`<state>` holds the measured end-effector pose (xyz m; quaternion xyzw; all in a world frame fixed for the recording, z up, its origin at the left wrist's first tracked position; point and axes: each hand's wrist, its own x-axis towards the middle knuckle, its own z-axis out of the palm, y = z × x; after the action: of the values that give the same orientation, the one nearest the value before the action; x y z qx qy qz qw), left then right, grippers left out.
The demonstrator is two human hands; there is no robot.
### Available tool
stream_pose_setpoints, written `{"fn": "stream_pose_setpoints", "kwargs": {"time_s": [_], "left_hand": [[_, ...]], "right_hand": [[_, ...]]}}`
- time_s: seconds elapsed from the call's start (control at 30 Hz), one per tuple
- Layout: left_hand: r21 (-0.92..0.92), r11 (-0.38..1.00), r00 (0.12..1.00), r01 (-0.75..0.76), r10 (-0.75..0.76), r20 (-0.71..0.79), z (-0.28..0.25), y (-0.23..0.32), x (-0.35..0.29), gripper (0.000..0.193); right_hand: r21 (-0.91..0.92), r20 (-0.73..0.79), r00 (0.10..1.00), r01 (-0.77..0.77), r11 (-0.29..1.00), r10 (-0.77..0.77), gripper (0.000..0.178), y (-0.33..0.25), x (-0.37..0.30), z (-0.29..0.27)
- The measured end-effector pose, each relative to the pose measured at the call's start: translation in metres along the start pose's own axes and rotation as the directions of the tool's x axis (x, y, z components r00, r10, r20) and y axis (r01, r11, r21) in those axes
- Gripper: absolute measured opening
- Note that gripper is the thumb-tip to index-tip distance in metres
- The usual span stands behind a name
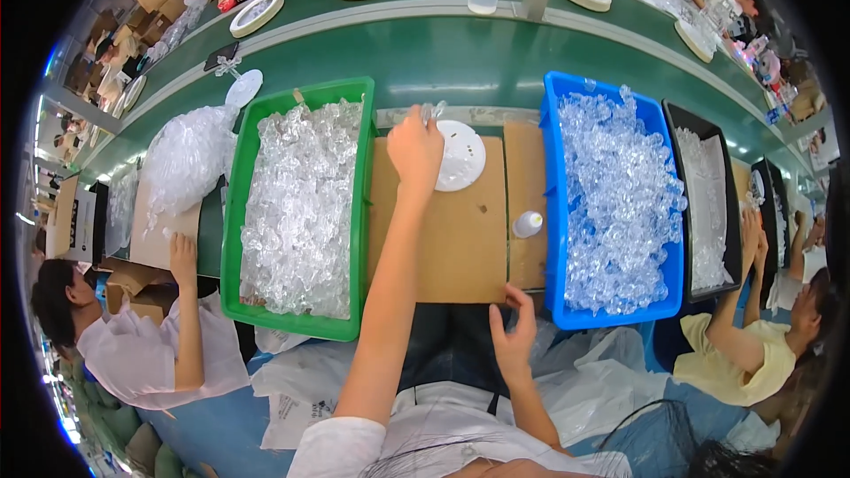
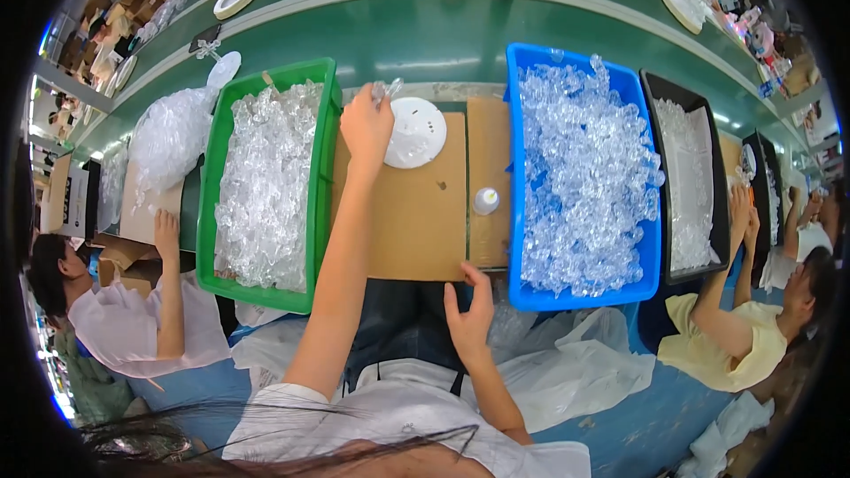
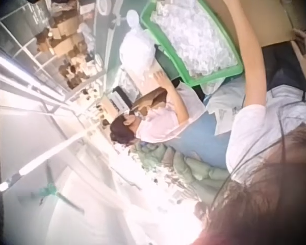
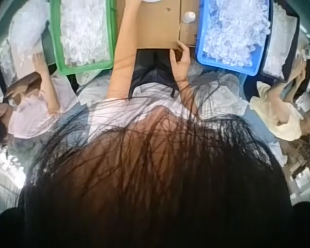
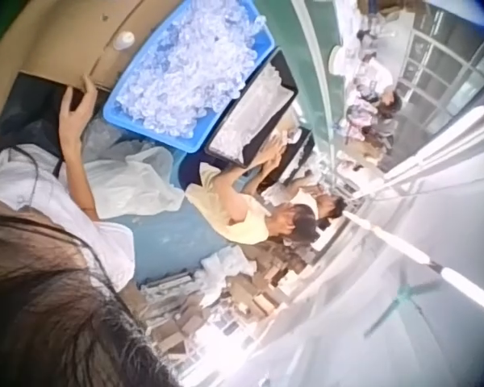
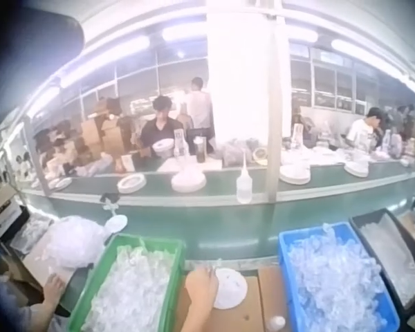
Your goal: Gluing decorative plastic crystals onto a white circular base plate on an assembly line.
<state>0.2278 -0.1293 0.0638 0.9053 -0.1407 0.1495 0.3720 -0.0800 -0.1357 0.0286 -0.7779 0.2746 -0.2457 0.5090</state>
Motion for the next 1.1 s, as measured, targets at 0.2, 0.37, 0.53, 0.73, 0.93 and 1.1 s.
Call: {"fn": "stream_pose_setpoints", "kwargs": {"time_s": [0.2, 0.37, 0.53, 0.73, 0.93, 1.1], "left_hand": [[-0.109, 0.993, 0.996, -0.036, 0.027, -0.083, 0.085, 0.024, 0.118, 0.01], [-0.163, 0.954, 0.965, -0.253, 0.236, -0.117, 0.113, -0.016, 0.201, 0.028], [0.464, 0.799, 0.859, -0.383, 0.492, -0.137, 0.016, -0.068, 0.268, 0.024], [0.891, 0.444, 0.996, -0.088, 0.033, 0.082, -0.116, -0.263, 0.296, 0.064], [0.814, 0.565, 0.984, -0.131, 0.173, 0.038, -0.099, -0.299, 0.326, 0.08], [0.702, 0.699, 0.989, -0.137, 0.132, 0.062, -0.092, -0.31, 0.363, 0.055]], "right_hand": [[0.028, -0.042, 0.987, -0.156, 0.987, 0.157, 0.031, 0.007, -0.011, -0.015], [0.078, -0.037, 0.977, -0.206, 0.975, 0.209, 0.031, 0.006, -0.01, -0.01], [0.146, -0.096, 0.964, -0.235, 0.961, 0.25, 0.034, 0.034, -0.016, -0.023], [0.154, 0.086, 0.92, -0.392, 0.907, 0.383, 0.032, 0.074, -0.029, -0.025], [0.017, -0.132, 0.983, -0.128, 0.992, 0.129, 0.037, 0.214, -0.069, -0.014], [-0.216, -0.239, 0.957, 0.115, 0.97, -0.167, 0.043, 0.303, -0.088, -0.045]]}}
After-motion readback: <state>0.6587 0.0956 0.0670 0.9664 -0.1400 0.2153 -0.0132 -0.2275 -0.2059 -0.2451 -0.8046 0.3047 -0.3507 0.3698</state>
